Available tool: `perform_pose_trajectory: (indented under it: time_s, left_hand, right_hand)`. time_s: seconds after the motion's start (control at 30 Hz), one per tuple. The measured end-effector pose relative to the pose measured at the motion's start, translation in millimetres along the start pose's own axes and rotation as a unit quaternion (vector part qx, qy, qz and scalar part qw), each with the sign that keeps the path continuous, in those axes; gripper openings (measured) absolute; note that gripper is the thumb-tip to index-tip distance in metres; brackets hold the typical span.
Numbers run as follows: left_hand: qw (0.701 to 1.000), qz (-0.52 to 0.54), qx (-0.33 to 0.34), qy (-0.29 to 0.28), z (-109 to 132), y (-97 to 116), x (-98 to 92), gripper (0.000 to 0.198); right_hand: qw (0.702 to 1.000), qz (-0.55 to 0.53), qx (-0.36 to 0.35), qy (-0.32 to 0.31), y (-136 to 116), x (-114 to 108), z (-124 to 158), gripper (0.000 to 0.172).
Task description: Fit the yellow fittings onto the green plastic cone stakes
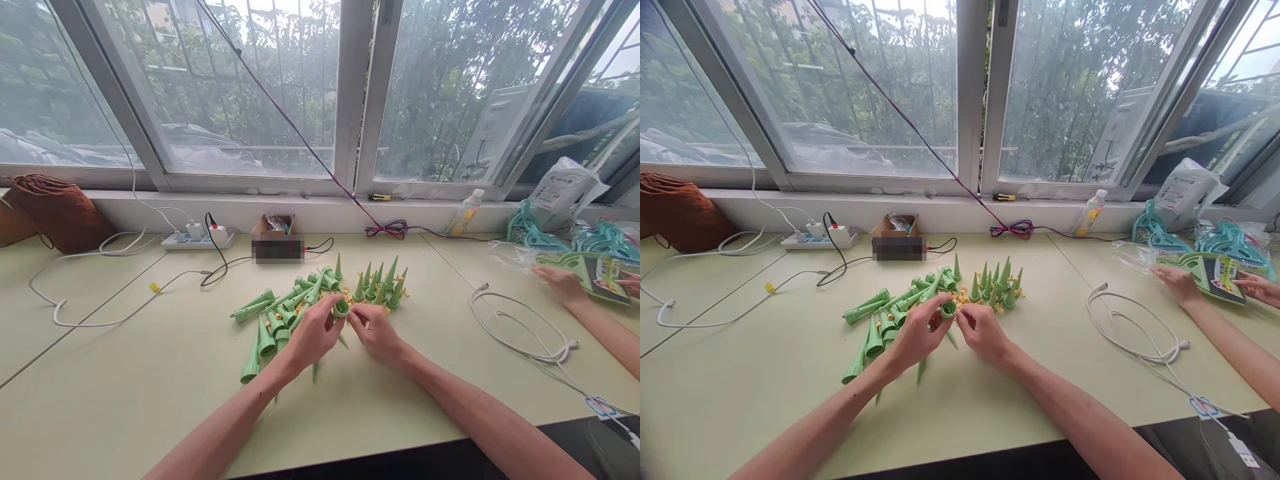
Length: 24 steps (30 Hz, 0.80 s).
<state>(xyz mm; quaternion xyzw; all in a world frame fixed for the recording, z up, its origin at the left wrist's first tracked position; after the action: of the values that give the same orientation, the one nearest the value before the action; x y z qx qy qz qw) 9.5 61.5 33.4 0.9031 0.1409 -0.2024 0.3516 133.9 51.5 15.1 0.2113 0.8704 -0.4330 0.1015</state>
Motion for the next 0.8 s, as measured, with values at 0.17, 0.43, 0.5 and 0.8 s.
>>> perform_pose_trajectory:
  time_s: [0.17,0.43,0.5,0.8]
  left_hand:
    - [1.000,-0.002,0.000,0.000,0.7,-0.5,0.0,0.028]
    - [1.000,-0.001,-0.001,-0.006,1.7,-2.5,1.1,0.030]
    - [1.000,-0.002,-0.001,-0.007,1.9,-3.2,1.5,0.030]
    - [1.000,-0.007,-0.003,-0.010,2.2,-1.7,1.8,0.031]
  right_hand:
    - [1.000,0.001,-0.004,0.001,-0.6,-0.4,-0.5,0.033]
    - [1.000,0.004,-0.003,-0.001,0.2,0.7,-0.2,0.034]
    - [1.000,0.004,-0.002,-0.003,0.5,1.0,0.0,0.034]
    - [1.000,0.006,-0.001,-0.006,0.5,0.8,0.0,0.034]
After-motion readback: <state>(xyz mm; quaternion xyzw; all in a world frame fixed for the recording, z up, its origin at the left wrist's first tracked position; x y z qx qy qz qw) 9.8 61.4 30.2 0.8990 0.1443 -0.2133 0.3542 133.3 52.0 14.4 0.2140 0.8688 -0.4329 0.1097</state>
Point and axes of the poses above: each hand's wrist, its own z-axis away from the middle knuckle, its own x-axis out of the palm, y = z × x, the point moved 8 cm from there along -z, towards the middle knuckle, and after that the axes turned 13 degrees about y, right-handed, at the moved point
